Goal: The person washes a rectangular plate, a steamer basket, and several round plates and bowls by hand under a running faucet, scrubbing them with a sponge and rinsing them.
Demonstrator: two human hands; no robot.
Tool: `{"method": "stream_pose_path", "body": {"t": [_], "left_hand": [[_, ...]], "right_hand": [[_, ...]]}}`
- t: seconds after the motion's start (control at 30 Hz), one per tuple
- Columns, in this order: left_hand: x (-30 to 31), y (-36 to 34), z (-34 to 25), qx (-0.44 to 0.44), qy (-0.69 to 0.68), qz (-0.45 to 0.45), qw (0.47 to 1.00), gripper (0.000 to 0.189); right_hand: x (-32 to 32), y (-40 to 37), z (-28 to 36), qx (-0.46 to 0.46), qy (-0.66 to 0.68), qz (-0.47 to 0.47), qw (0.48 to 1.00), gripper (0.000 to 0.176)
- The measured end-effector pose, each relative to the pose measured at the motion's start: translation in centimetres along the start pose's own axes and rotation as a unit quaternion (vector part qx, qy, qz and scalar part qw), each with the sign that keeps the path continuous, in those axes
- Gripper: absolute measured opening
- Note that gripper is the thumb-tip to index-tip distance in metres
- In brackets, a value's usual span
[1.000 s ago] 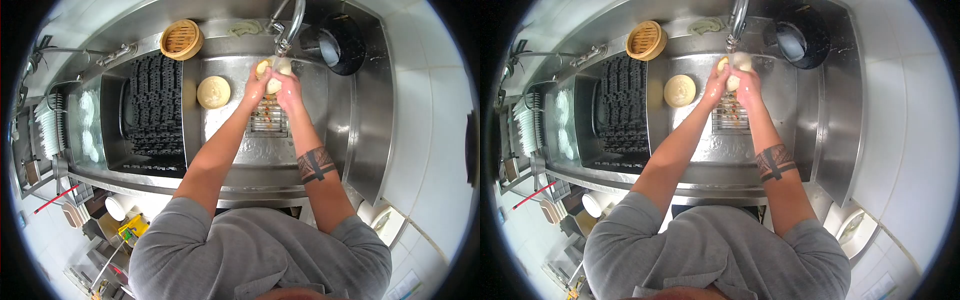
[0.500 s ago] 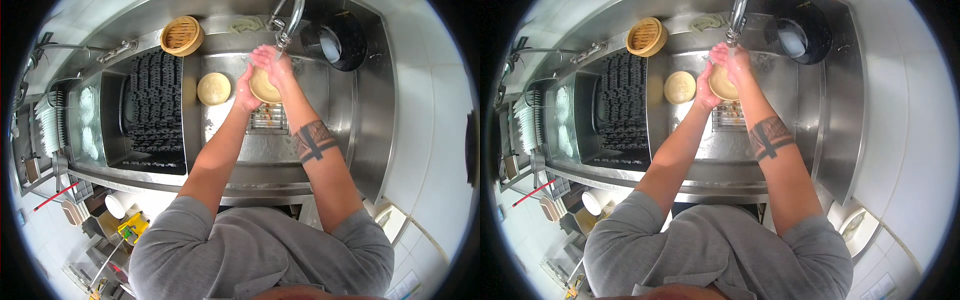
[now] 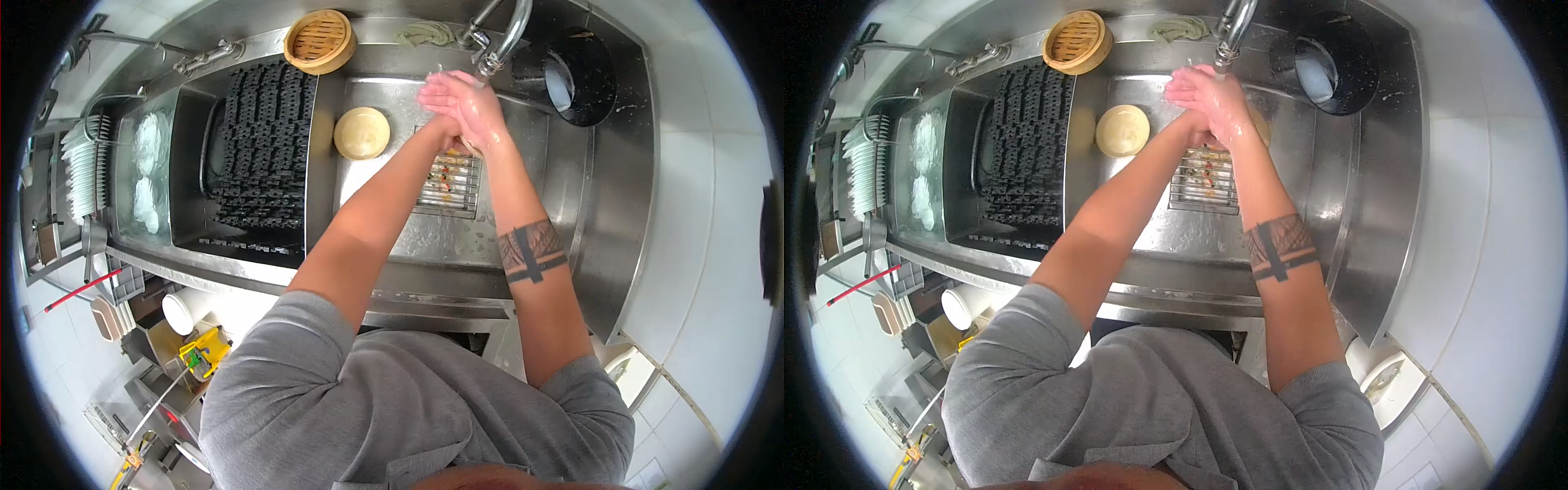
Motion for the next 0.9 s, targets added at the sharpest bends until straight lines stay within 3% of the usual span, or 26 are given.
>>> {"method": "stream_pose_path", "body": {"t": [0.03, 0.07, 0.1, 0.13, 0.17, 0.2, 0.23, 0.27, 0.3, 0.33, 0.37, 0.43, 0.47, 0.5, 0.57, 0.63, 0.73, 0.77, 0.83, 0.87, 0.9], "left_hand": [[-0.2, 0.5, -1.7, -0.035, 0.243, -0.029, 0.969, 0.047], [-0.5, 0.5, -3.2, -0.084, 0.47, -0.059, 0.877, 0.044], [-1.0, 0.1, -4.5, -0.12, 0.585, -0.076, 0.799, 0.042], [-1.3, -0.9, -5.4, -0.157, 0.642, -0.082, 0.746, 0.039], [-1.3, -1.9, -6.5, -0.201, 0.654, -0.079, 0.725, 0.036], [-1.6, -3.7, -8.0, -0.271, 0.589, -0.049, 0.76, 0.023], [-0.9, -4.2, -8.1, -0.27, 0.591, -0.043, 0.759, 0.023], [0.0, -4.7, -8.2, -0.261, 0.444, -0.039, 0.856, 0.022], [0.8, -5.0, -8.0, -0.243, 0.284, -0.035, 0.927, 0.02], [1.1, -5.2, -7.2, -0.226, 0.176, -0.017, 0.958, 0.025], [1.3, -5.7, -6.3, -0.225, 0.178, -0.013, 0.958, 0.025], [2.6, -6.7, -3.3, -0.265, -0.035, 0.03, 0.963, 0.035], [3.9, -6.9, -0.6, -0.251, -0.104, 0.032, 0.962, 0.045], [5.3, -7.0, 2.7, -0.235, -0.173, 0.035, 0.956, 0.056], [8.6, -7.0, 11.0, -0.094, -0.412, -0.097, 0.901, 0.076], [10.7, -8.1, 16.8, -0.019, -0.528, -0.276, 0.803, 0.095], [15.3, -7.3, 19.8, -0.012, -0.481, -0.323, 0.815, 0.1], [17.8, -5.6, 21.0, -0.07, -0.474, -0.305, 0.823, 0.085], [20.3, -3.9, 21.2, -0.065, -0.425, -0.34, 0.836, 0.065], [20.0, -3.8, 21.0, -0.074, -0.423, -0.331, 0.84, 0.065], [19.3, -4.8, 20.8, -0.056, -0.304, -0.383, 0.871, 0.058]], "right_hand": [[0.2, -0.7, 0.4, 0.044, -0.079, -0.009, 0.996, 0.033], [1.4, -1.7, 1.5, 0.105, -0.33, -0.062, 0.936, 0.042], [2.3, -2.6, 1.4, 0.105, -0.33, -0.06, 0.936, 0.042], [3.2, -4.0, 2.1, 0.26, -0.468, -0.149, 0.832, 0.044], [3.7, -5.7, 2.6, 0.398, -0.576, -0.233, 0.675, 0.047], [5.6, -5.8, 1.6, 0.357, -0.483, -0.197, 0.775, 0.056], [6.5, -6.3, 0.8, 0.355, -0.482, -0.203, 0.775, 0.056], [7.7, -6.5, -0.9, 0.258, -0.356, -0.167, 0.882, 0.056], [8.5, -6.5, -3.0, 0.155, -0.216, -0.127, 0.956, 0.056], [8.3, -6.4, -4.3, 0.158, -0.075, -0.102, 0.979, 0.045], [8.7, -6.7, -4.9, 0.158, -0.074, -0.107, 0.979, 0.045], [6.7, -8.9, -3.8, 0.147, -0.35, -0.212, 0.9, 0.047], [6.1, -9.9, -4.1, 0.265, -0.415, -0.214, 0.844, 0.06], [6.1, -11.1, -4.4, 0.262, -0.415, -0.219, 0.843, 0.06], [5.5, -13.8, -4.1, 0.329, -0.522, -0.205, 0.759, 0.071], [6.4, -16.4, -5.2, 0.348, -0.517, -0.214, 0.753, 0.077], [7.8, -21.0, -6.8, 0.32, -0.498, -0.213, 0.777, 0.073], [8.4, -22.6, -7.5, 0.278, -0.484, -0.226, 0.798, 0.07], [9.2, -26.5, -8.7, 0.195, -0.46, -0.266, 0.824, 0.065], [9.2, -28.3, -8.9, 0.164, -0.448, -0.292, 0.829, 0.063], [9.0, -30.6, -9.4, 0.133, -0.436, -0.324, 0.829, 0.059]]}}
Point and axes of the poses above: each hand's wrist, its own y-axis towards the middle knuckle, its own x-axis out of the back of the hand, z = x × y, the point moved 4 cm from there along y, towards the middle knuckle
